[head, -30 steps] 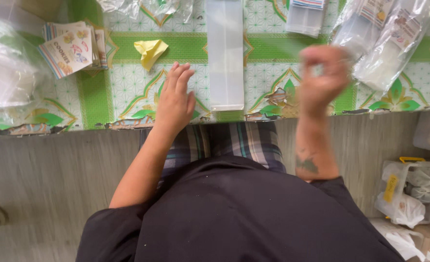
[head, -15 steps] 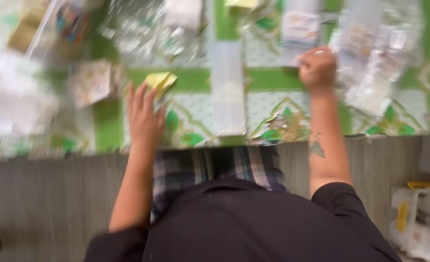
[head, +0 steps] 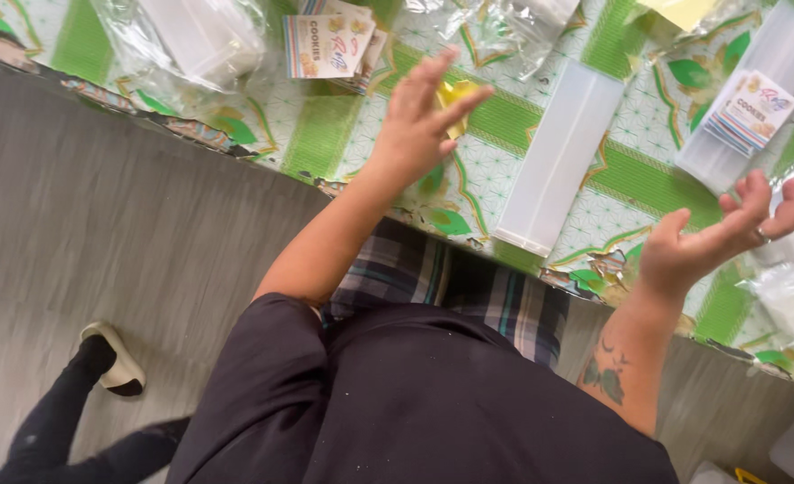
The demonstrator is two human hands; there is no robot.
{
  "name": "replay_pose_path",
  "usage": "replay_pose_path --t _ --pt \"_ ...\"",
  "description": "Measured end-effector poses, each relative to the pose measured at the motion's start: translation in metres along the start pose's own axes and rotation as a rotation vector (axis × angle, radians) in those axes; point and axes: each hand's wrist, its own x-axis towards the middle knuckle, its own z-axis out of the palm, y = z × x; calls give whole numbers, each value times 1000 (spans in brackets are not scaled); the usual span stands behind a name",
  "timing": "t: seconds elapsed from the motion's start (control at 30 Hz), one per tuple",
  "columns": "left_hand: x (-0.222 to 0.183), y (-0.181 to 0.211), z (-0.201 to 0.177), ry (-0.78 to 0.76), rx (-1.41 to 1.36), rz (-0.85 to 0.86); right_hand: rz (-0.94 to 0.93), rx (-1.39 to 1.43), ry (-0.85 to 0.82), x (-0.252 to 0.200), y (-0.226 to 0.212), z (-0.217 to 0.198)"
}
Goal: The person applies stickers to a series of clear plastic tubes by hand, handling the stickers one at a time from a stack and smoothing them onto the surface of each tube.
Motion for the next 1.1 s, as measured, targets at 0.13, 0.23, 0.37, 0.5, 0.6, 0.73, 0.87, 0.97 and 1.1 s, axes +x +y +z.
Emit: replay_pose_path --t 0.13,0.23,0.37,0.5,0.6,0.73,0.87,0.97,1.1 --pt "25 -14 16 -251 46 -117 55 37 -10 -8 -15 -8" --pt "60 -40 15 87 -4 -122 47 76 -25 -13 -21 -14" --pt "92 -63 -9 111 30 -111 48 85 -51 -12 -26 -20" --pt "57 -67 -64 115 62 -257 97 107 -63 -17 -32 -17" --pt "6 -67 -96 66 165 -289 118 117 -82 -20 -33 -16" --pt "-25 -80 -100 36 310 -273 102 120 -108 -20 -38 -18" --pt "-24 -94 -97 141 225 -252 121 202 -83 -18 -46 -22" --pt "-16 -85 -103 215 218 -187 112 267 -73 -19 -53 -25" --pt "-3 -12 -97 347 192 135 380 869 -176 -16 -72 -8"
